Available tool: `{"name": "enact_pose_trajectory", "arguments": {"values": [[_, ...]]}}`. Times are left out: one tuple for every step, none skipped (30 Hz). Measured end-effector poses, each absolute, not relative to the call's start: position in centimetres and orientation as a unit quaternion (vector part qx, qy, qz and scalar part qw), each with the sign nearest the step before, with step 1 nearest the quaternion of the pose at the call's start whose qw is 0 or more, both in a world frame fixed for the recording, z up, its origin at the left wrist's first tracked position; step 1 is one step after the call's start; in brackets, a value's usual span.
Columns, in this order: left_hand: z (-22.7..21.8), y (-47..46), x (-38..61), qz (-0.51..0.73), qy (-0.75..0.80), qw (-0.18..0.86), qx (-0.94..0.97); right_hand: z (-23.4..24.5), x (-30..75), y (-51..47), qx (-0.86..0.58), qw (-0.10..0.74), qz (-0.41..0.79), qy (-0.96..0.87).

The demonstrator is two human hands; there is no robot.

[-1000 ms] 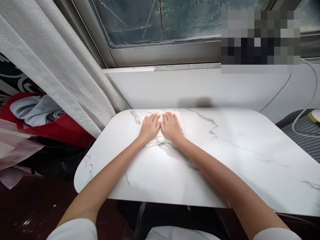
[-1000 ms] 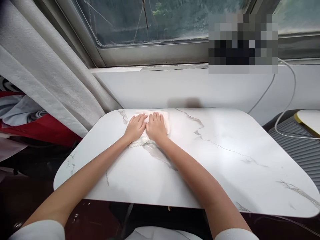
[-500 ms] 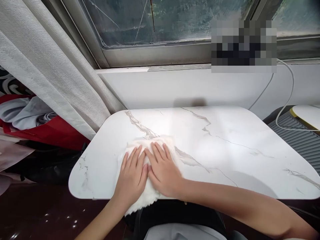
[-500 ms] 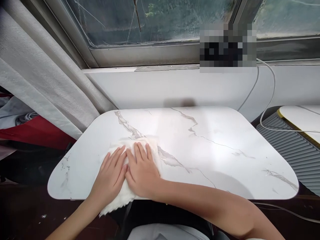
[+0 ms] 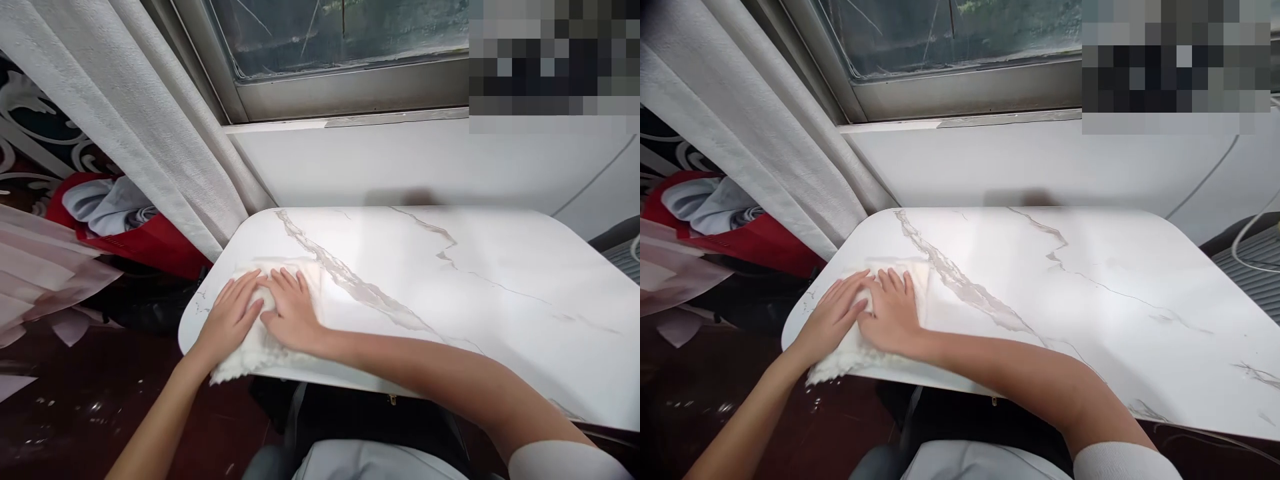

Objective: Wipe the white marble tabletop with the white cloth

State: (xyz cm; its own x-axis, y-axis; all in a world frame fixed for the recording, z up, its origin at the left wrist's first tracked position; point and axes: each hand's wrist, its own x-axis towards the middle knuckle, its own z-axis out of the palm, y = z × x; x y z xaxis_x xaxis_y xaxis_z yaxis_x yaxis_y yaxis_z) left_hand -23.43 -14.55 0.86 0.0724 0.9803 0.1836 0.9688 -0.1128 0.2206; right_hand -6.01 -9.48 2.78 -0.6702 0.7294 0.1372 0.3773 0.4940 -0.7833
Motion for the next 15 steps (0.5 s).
{"name": "enact_pose_trajectory", "arguments": {"values": [[1.0,-13.2,-24.1,0.14,0.663,0.022,0.735,2.8,-6.7,-8.2,-0.343,0.223,0.367,-0.836],[1.2,-11.6,-24.6,0.133,0.66,0.021,0.739,2.8,-7.2,-6.9,-0.346,0.21,0.348,-0.846],[1.3,-10.0,-25.0,0.124,0.656,0.022,0.744,2.7,-7.6,-5.4,-0.351,0.202,0.323,-0.855],[1.4,-8.2,-25.2,0.115,0.65,0.025,0.751,2.5,-7.9,-3.9,-0.363,0.198,0.296,-0.861],[1.5,-6.4,-25.4,0.11,0.642,0.031,0.758,2.3,-8.0,-2.4,-0.37,0.196,0.264,-0.869],[1.5,-4.6,-25.4,0.113,0.635,0.035,0.763,2.0,-8.0,-1.0,-0.376,0.195,0.227,-0.877],[1.6,-2.9,-25.4,0.126,0.631,0.035,0.765,1.7,-8.0,0.4,-0.385,0.197,0.19,-0.881],[1.6,-1.2,-25.4,0.148,0.628,0.034,0.764,1.4,-7.9,1.6,-0.393,0.2,0.157,-0.884],[1.5,0.4,-25.3,0.168,0.623,0.037,0.763,1.1,-7.8,2.8,-0.403,0.204,0.132,-0.882],[1.5,1.8,-25.1,0.187,0.621,0.042,0.76,0.8,-7.7,3.9,-0.417,0.21,0.112,-0.877],[1.4,3.1,-25.0,0.202,0.618,0.047,0.758,0.6,-7.6,4.9,-0.43,0.216,0.098,-0.871],[1.4,4.3,-24.9,0.214,0.613,0.051,0.759,0.4,-7.6,5.7,-0.443,0.222,0.087,-0.864],[1.3,5.3,-24.9,0.225,0.608,0.055,0.759,0.2,-7.6,6.5,-0.454,0.228,0.078,-0.858],[1.2,6.2,-24.9,0.234,0.605,0.059,0.759,0.1,-7.7,7.1,-0.461,0.233,0.071,-0.853],[1.1,7.0,-24.9,0.242,0.603,0.064,0.758,0.0,-7.8,7.7,-0.465,0.237,0.066,-0.85]]}}
